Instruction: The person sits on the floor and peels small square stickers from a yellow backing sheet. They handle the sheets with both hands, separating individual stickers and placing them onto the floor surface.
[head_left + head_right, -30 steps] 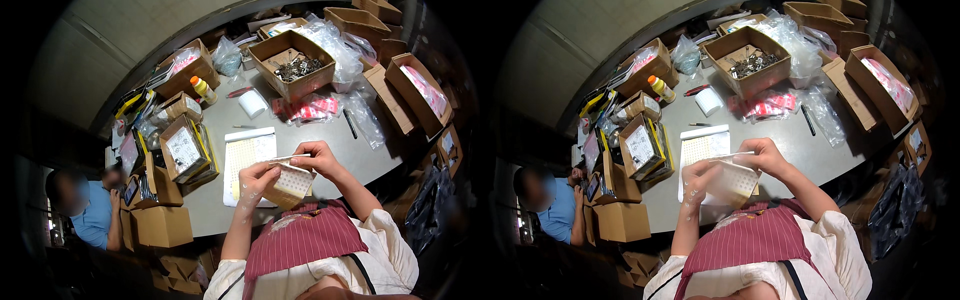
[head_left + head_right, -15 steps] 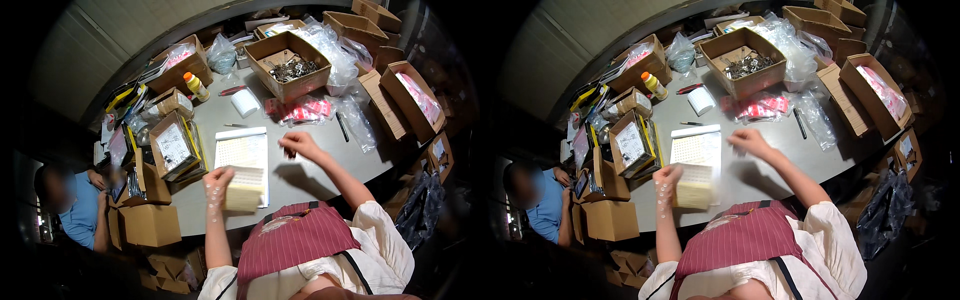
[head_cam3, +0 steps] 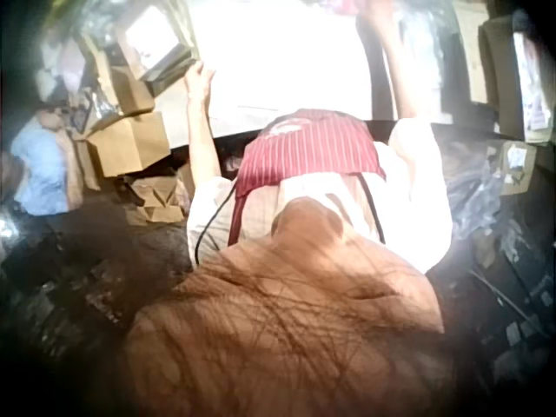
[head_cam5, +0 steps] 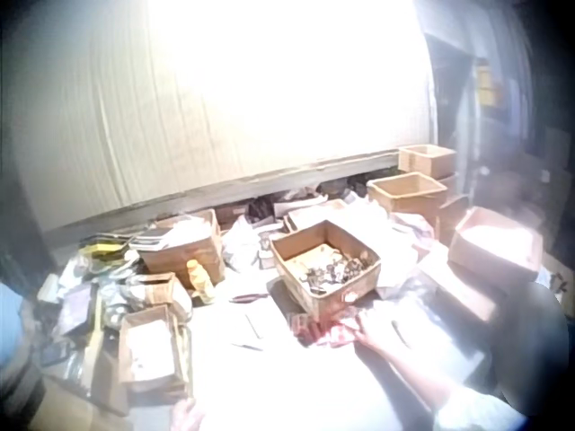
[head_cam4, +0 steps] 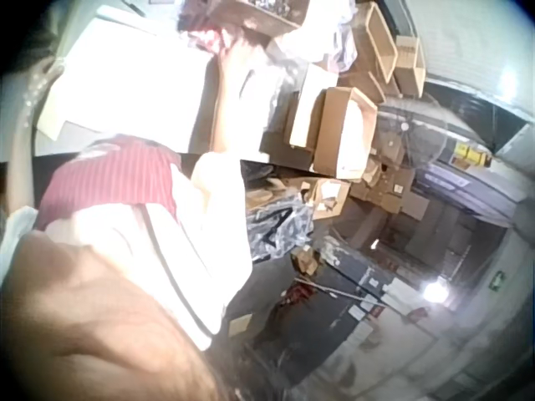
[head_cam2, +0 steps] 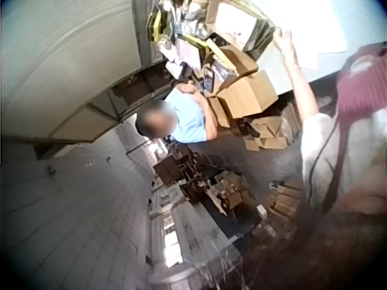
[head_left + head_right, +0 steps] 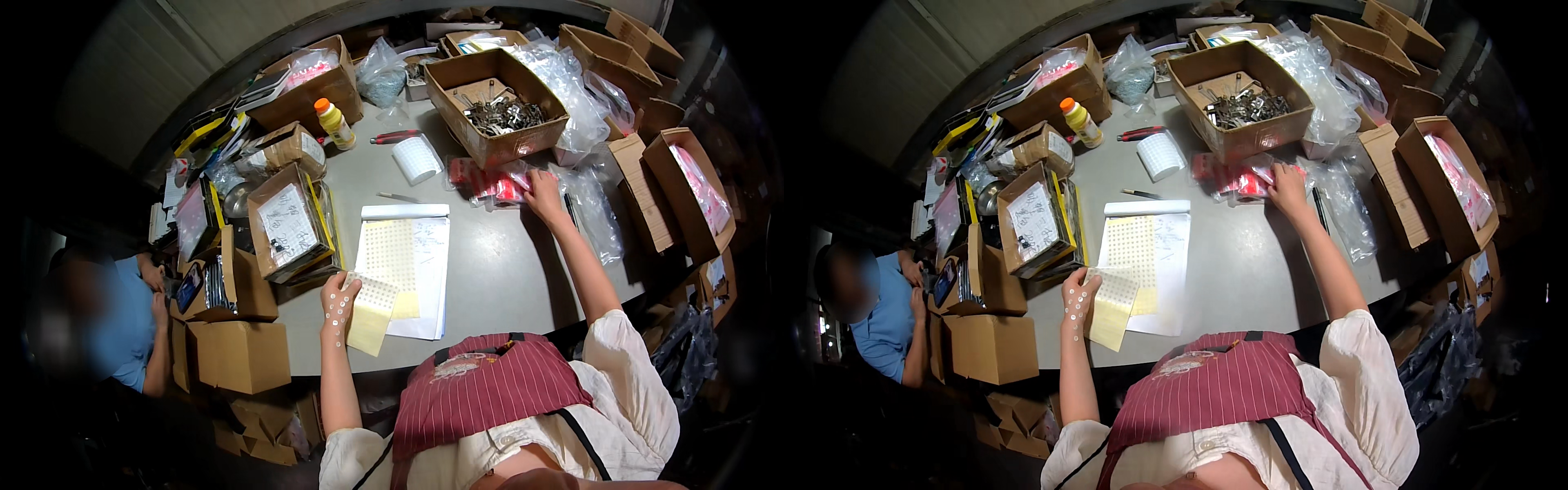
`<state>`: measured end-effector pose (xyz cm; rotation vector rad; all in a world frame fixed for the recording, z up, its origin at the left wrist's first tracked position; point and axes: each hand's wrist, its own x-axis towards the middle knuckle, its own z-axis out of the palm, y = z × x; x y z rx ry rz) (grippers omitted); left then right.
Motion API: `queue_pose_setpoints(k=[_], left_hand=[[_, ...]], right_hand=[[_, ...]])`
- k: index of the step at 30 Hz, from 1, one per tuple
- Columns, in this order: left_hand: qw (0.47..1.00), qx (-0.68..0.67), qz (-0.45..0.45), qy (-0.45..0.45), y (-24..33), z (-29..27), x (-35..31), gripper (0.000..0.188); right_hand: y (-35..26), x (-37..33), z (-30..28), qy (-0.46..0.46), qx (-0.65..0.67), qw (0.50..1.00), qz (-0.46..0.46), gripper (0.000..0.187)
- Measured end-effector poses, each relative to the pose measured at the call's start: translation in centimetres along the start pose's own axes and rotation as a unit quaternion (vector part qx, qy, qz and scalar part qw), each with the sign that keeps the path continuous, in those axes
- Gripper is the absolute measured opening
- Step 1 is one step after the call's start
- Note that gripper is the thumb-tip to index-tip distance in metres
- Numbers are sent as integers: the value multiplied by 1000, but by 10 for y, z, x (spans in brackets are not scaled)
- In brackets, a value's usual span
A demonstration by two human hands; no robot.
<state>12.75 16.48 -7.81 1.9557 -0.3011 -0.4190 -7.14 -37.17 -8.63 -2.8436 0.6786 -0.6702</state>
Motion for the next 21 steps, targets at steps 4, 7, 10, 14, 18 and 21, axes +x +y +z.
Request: queue_pose_setpoints(k=[4,7,10,14,18,21], left_hand=[[997,-64,-41,2,-9,2,-3,38],[997,-53,-45,20,-19,2,-2,38],[997,-62,-37,34,-20,6,-3,29],[997,-69,-24,38,-26,7,0,29],[999,15,15,40,-14,6,-4,42],[991,95,72,66,18,13,-20,50]], right_hand=[[13,2,-29,-81,18,992,91,50],[34,6,-47,108,-121,984,72,56],[30,5,-56,48,-103,994,1,63],[-28,-15,-39,-10,6,995,-104,64],[-62,-21,-12,31,-4,999,-25,62],[-62,-15,-2,5,-2,1000,-2,59]])
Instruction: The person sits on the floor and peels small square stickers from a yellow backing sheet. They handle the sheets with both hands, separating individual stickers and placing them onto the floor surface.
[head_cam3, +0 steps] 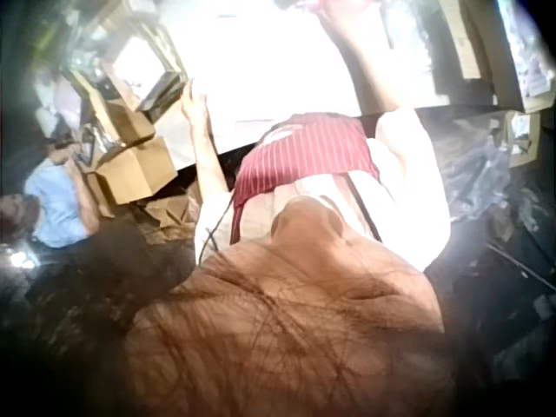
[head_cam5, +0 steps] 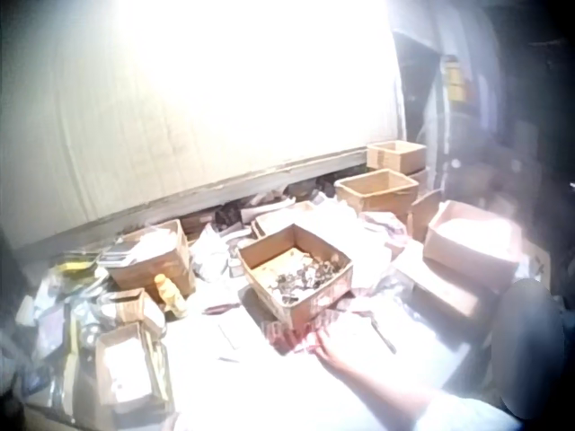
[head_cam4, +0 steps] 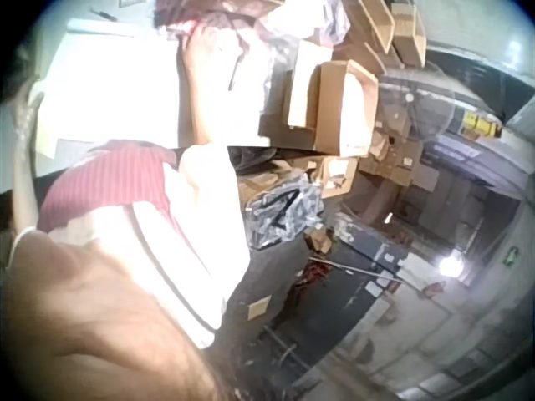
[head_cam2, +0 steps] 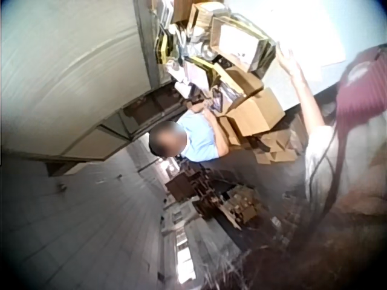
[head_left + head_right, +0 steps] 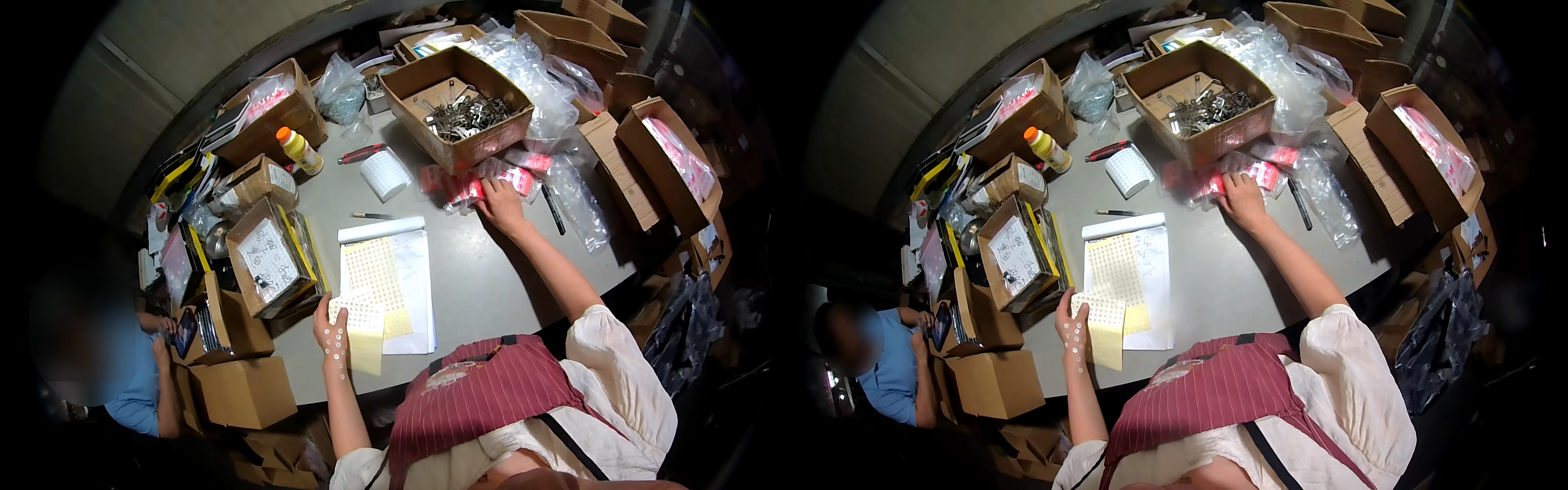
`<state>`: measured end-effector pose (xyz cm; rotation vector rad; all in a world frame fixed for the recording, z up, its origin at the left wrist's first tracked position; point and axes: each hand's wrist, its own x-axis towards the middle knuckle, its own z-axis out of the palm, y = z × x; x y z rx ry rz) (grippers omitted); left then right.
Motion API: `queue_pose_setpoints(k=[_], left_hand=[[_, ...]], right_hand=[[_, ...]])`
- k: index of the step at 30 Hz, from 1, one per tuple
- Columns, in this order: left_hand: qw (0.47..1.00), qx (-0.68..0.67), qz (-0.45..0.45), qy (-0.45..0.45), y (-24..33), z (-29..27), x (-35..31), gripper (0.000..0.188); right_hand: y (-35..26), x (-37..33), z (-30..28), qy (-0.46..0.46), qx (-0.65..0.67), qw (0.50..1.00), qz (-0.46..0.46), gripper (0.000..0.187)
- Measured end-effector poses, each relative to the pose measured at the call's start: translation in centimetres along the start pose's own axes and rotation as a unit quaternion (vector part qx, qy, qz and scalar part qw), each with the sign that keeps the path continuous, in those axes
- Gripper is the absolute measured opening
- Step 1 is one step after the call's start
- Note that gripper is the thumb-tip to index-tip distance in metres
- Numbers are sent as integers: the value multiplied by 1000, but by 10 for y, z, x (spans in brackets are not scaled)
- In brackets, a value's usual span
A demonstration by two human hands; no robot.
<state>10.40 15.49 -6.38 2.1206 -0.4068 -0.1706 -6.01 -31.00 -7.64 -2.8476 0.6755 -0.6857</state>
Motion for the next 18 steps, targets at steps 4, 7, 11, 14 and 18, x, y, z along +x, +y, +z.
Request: queue_pose_setpoints(k=[4,7,11,14,18], left_hand=[[997,72,35,21,8,-11,-15,56],[985,148,33,88,13,-14,-28,51],[972,176,95,125,40,-12,-36,43],[964,163,171,125,71,-4,-34,39],[969,92,210,96,127,14,-44,38]], right_hand=[[7,-10,-2,15,70,996,-55,58],[38,-7,-9,41,52,996,-61,55],[84,-13,-8,29,-9,999,9,26],[96,-6,-21,-50,-54,997,31,11],[28,-8,-80,41,138,989,35,16]])
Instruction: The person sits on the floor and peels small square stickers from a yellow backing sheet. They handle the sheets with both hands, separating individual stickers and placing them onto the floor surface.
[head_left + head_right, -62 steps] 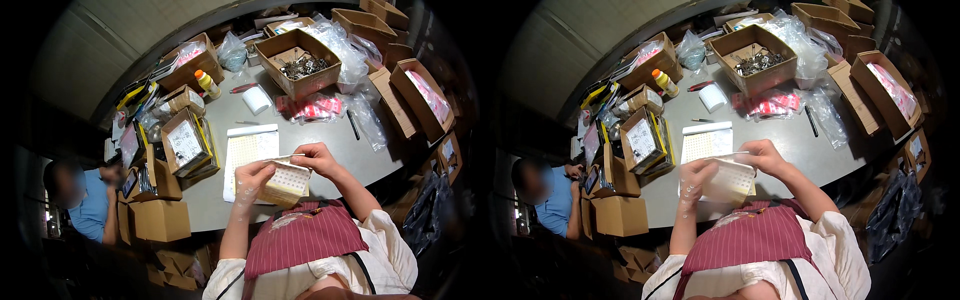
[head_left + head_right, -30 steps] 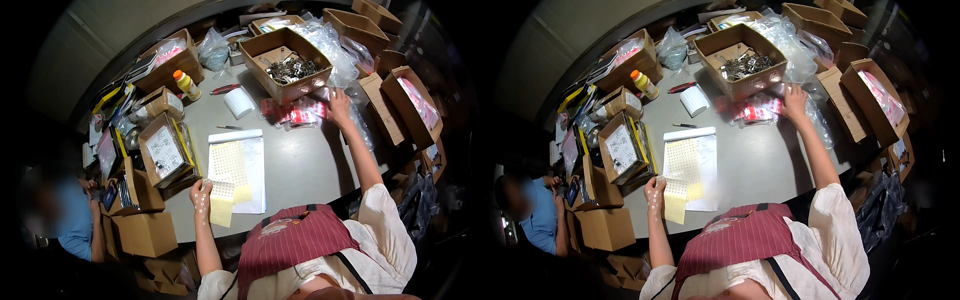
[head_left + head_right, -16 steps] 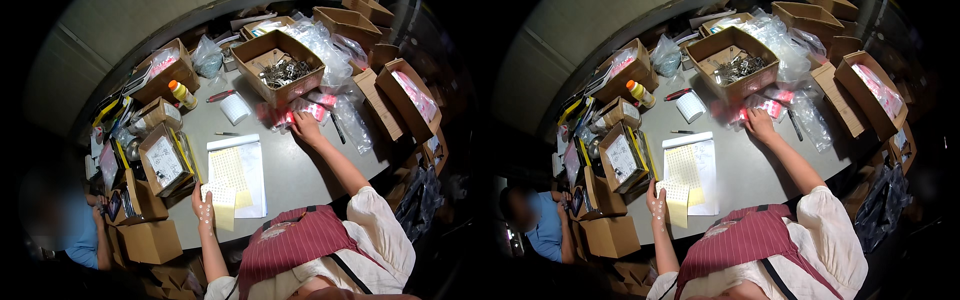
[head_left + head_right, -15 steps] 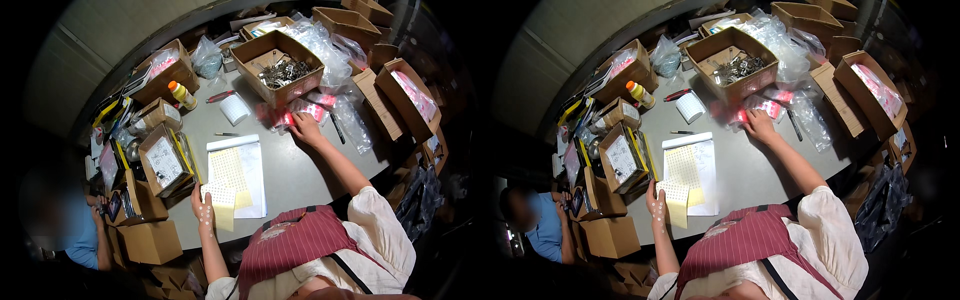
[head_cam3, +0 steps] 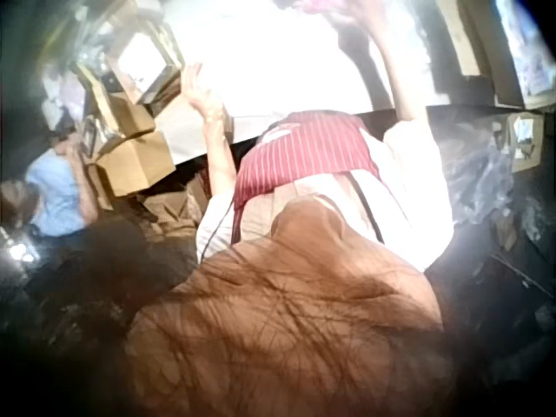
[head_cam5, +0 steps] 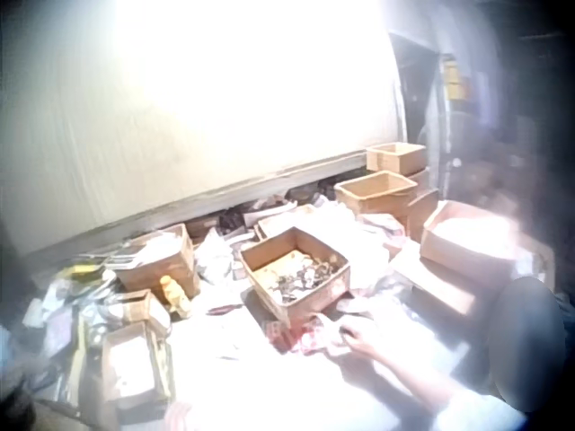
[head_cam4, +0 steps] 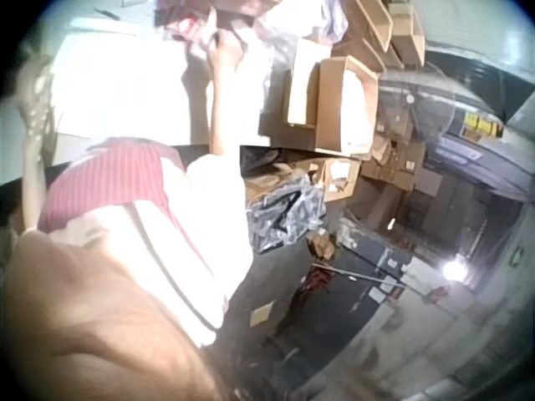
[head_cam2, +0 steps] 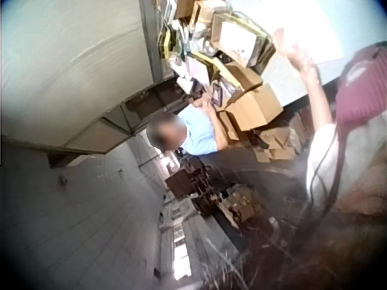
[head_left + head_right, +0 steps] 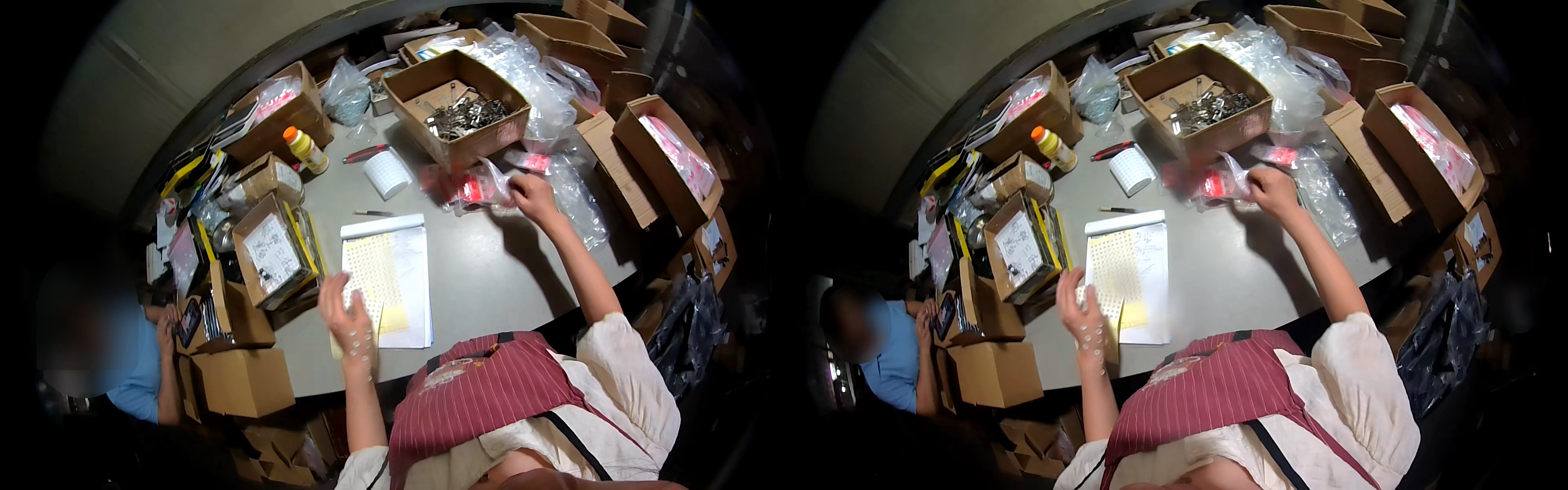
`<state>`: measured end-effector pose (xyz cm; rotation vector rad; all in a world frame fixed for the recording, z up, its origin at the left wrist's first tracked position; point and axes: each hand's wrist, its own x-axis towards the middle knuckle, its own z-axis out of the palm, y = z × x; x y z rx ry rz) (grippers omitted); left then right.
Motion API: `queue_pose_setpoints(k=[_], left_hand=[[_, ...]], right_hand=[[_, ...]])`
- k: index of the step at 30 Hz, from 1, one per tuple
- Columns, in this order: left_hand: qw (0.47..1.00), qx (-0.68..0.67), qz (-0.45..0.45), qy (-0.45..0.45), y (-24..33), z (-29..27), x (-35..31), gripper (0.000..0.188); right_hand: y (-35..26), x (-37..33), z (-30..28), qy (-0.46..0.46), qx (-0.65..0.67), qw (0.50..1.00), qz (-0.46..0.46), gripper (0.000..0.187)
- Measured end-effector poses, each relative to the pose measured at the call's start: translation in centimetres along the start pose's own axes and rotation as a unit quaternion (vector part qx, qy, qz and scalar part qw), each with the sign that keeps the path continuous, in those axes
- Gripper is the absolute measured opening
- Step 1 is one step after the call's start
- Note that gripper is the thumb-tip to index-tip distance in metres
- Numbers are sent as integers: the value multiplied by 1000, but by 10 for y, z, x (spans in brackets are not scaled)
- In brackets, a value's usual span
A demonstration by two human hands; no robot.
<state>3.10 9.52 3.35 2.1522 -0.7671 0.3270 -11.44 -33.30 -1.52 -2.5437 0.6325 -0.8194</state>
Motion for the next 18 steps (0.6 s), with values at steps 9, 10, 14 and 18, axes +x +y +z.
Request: queue_pose_setpoints(k=[9,10,14,18], left_hand=[[900,-256,-21,-353,117,49,14,59],[875,-293,-101,-372,113,55,7,55],[793,-471,-231,-309,110,63,-4,39],[797,-429,-239,-352,101,64,-4,47]], right_hand=[[-129,-59,-69,-281,433,856,18,22],[-124,-62,-63,-228,528,814,83,23],[-116,-94,-78,-303,548,759,177,18],[-102,-111,-84,-288,601,719,198,14]])
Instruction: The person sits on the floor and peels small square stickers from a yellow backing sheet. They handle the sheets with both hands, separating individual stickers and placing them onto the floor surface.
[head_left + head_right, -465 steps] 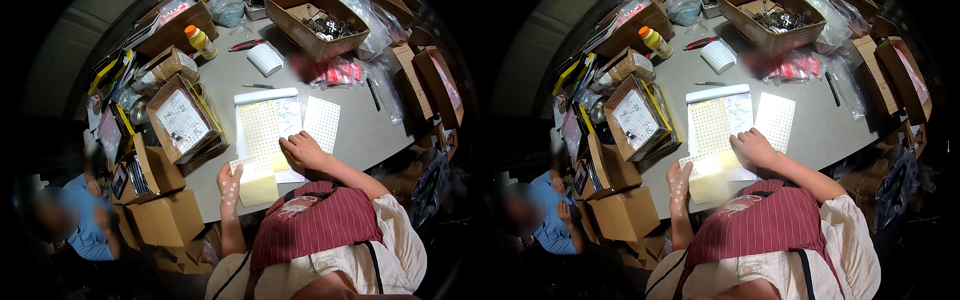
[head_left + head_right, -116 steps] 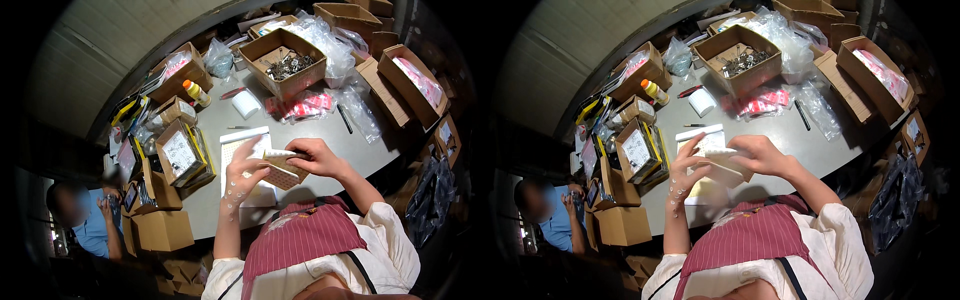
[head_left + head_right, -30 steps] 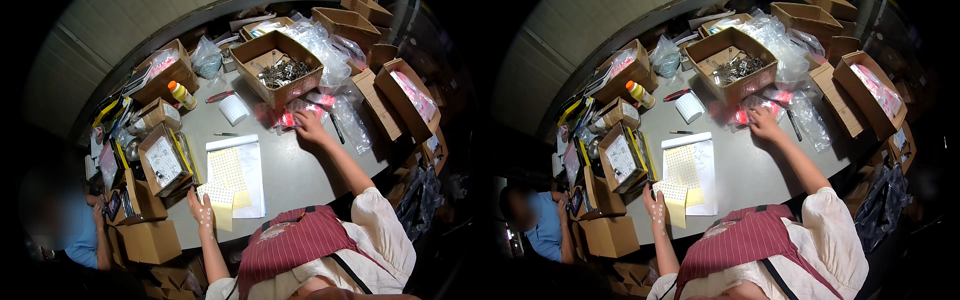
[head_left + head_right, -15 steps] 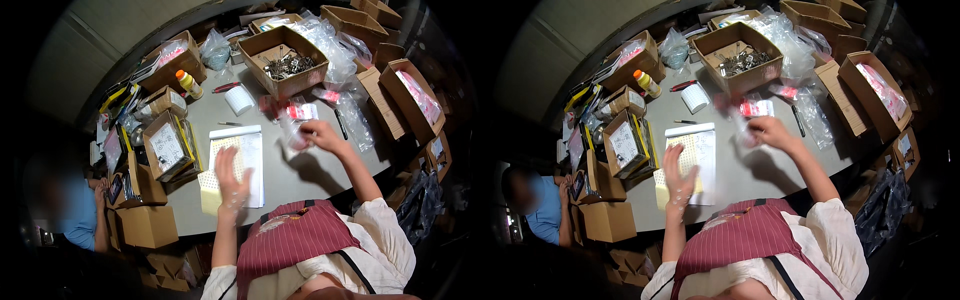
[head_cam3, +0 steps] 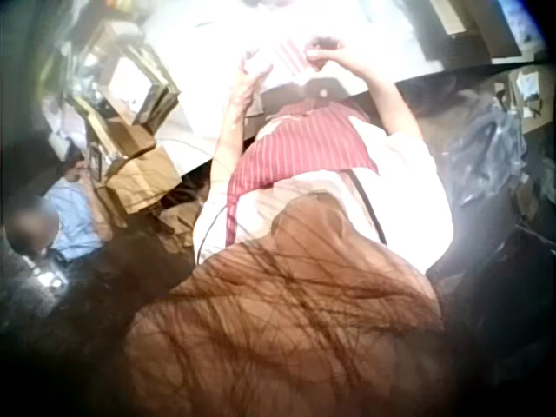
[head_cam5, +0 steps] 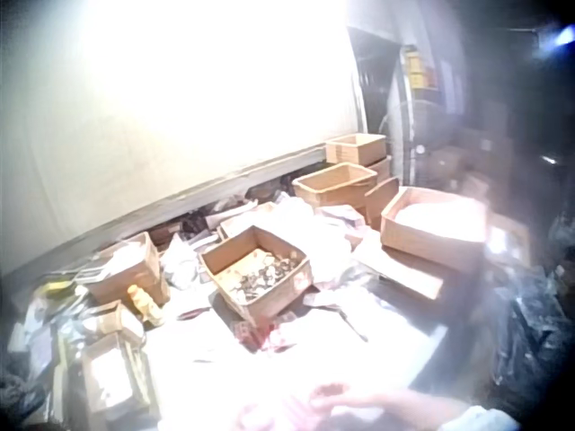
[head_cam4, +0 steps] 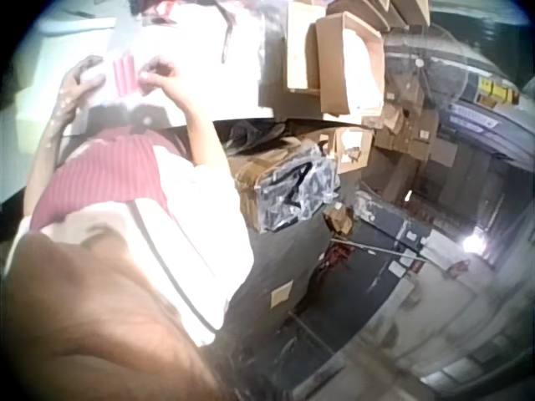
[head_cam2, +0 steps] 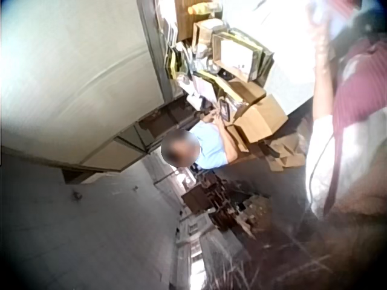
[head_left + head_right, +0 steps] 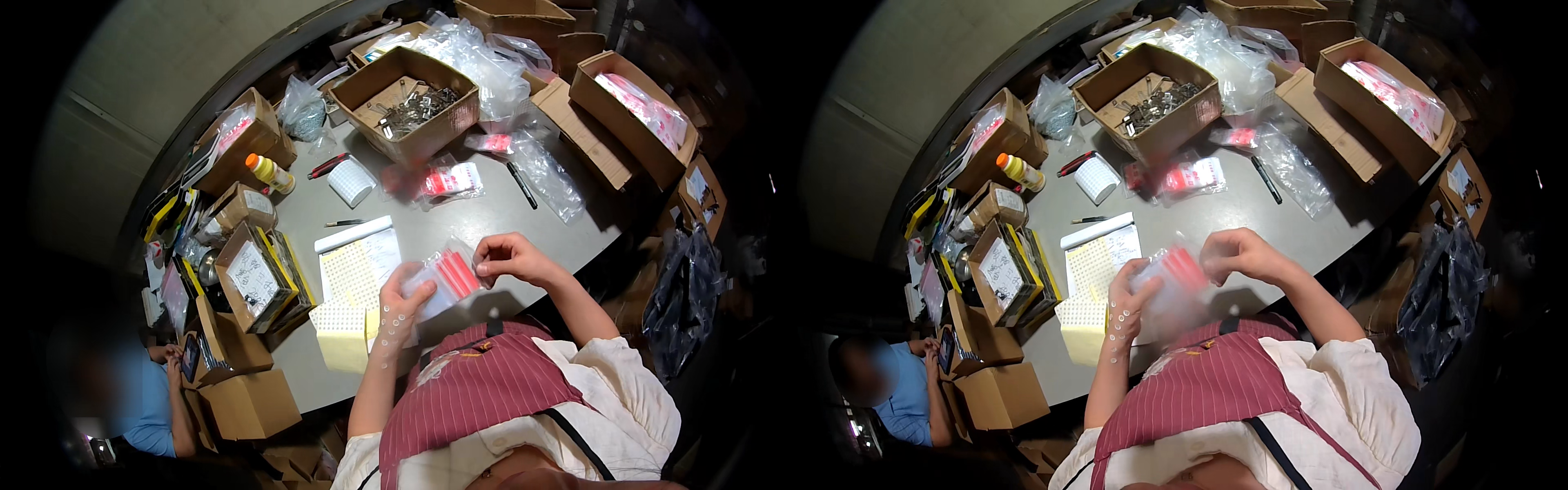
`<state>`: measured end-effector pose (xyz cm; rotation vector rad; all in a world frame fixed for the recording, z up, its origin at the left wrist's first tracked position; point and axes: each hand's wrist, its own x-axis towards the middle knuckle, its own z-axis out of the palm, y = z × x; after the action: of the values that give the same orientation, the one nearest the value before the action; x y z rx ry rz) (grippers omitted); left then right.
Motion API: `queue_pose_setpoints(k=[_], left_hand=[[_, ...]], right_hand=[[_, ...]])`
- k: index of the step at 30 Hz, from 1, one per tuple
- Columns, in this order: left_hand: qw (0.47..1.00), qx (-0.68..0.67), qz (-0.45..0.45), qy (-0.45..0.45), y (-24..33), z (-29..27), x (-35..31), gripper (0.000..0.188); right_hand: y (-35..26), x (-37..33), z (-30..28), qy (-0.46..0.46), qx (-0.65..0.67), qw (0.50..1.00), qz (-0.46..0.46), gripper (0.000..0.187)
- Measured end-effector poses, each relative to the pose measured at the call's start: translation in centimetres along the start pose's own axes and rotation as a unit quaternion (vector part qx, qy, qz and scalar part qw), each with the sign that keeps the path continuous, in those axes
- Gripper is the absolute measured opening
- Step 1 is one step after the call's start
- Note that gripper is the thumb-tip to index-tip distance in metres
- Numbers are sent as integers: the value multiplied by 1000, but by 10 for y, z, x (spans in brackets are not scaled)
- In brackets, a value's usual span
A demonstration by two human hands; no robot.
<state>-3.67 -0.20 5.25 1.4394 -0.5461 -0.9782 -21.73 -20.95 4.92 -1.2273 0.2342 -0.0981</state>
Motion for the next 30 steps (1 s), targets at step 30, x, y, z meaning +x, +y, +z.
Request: queue_pose_setpoints(k=[30], left_hand=[[987,24,156,27,20,25,-38,23]], right_hand=[[-7,26,38,205,-294,922,-144,19]])
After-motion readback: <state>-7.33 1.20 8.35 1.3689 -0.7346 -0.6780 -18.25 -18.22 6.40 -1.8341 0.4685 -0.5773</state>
